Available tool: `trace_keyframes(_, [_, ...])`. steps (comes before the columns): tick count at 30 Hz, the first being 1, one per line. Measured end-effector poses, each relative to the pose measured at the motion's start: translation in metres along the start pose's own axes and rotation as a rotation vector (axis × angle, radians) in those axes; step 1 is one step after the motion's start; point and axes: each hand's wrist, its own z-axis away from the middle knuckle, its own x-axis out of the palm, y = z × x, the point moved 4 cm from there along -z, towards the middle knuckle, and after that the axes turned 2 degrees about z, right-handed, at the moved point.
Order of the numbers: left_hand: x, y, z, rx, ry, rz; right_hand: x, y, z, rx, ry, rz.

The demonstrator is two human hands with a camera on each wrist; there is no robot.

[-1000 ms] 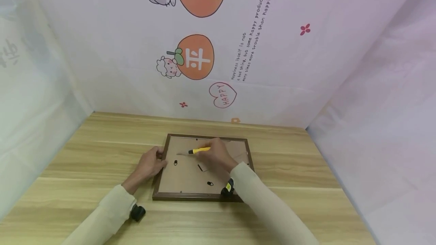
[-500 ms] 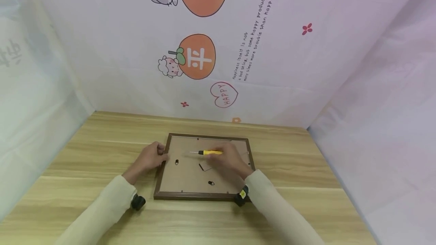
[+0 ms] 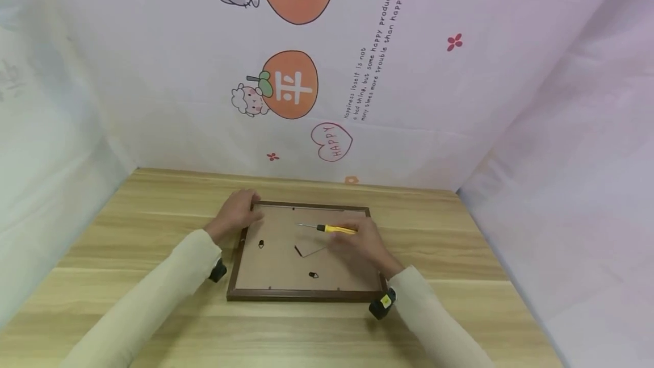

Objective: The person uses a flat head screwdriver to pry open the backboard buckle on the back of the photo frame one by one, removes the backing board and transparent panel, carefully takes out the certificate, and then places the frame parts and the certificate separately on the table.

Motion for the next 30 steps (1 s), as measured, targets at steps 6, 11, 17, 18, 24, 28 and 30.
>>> trace_keyframes(6, [0.007, 0.012, -0.02, 0.131, -0.102, -0.05, -0.009, 0.005, 0.009, 0.036, 0.001, -0.02])
trace_keyframes(11, [0.015, 0.018, -0.033, 0.219, -0.165, -0.112, -0.014, 0.009, 0.016, 0.084, -0.002, -0.07])
trace_keyframes(17, [0.021, 0.021, -0.045, 0.234, -0.155, -0.117, -0.019, 0.011, 0.022, 0.101, -0.031, -0.121])
trace_keyframes(18, [0.021, 0.022, -0.046, 0.232, -0.153, -0.118, -0.02, 0.011, 0.023, 0.104, -0.035, -0.132])
trace_keyframes(24, [0.023, 0.027, -0.051, 0.219, -0.155, -0.144, -0.024, 0.008, 0.028, 0.097, -0.049, -0.165])
trace_keyframes(28, [0.025, 0.03, -0.054, 0.206, -0.152, -0.144, -0.027, 0.009, 0.03, 0.095, -0.049, -0.176])
trace_keyframes(30, [0.026, 0.03, -0.055, 0.195, -0.149, -0.142, -0.028, 0.011, 0.031, 0.101, -0.043, -0.173])
